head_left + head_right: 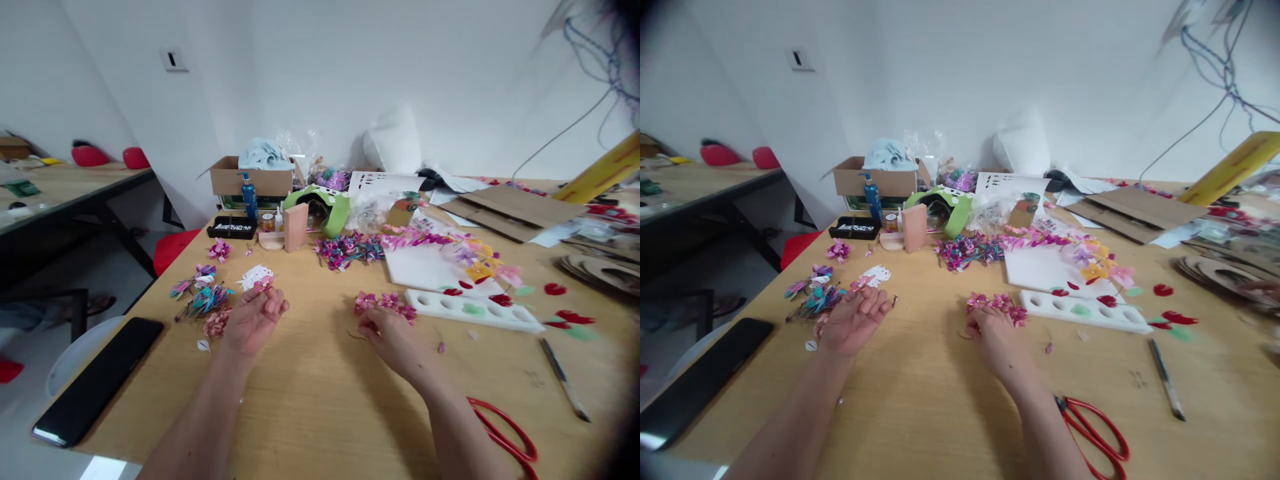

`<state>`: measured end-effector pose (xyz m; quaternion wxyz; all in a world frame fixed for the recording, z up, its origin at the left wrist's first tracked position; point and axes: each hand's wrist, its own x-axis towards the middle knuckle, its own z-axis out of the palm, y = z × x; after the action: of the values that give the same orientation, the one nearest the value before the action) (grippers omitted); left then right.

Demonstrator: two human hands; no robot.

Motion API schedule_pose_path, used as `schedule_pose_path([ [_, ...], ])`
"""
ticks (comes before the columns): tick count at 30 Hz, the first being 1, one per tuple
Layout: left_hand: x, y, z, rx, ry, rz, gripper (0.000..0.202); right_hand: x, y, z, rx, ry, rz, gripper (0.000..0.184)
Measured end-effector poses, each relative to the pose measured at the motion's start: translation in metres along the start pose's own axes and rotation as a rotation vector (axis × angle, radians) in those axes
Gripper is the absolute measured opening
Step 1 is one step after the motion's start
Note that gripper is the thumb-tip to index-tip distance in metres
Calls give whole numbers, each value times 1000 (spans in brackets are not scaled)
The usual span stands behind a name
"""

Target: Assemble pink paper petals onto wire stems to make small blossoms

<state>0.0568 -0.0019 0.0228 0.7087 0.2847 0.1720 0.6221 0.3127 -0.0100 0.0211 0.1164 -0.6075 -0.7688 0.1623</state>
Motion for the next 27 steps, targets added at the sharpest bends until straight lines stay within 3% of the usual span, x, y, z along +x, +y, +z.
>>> schedule_pose_path([
  [4,2,-2,-2,11,7,9,11,0,4,13,-253,-53,28,16],
  [7,1,-4,0,29,10,5,9,1,10,22,-317,-73,27,19],
  [12,1,-7,3,88,32,-34,8,8,8,34,-139,-29,-51,20],
  [22,9,-17,-6,204,146,-102,17,28,-38,41,196,-5,-165,13],
  [27,8,-23,-6,292,168,-143,13,28,-43,53,575,21,-202,12],
])
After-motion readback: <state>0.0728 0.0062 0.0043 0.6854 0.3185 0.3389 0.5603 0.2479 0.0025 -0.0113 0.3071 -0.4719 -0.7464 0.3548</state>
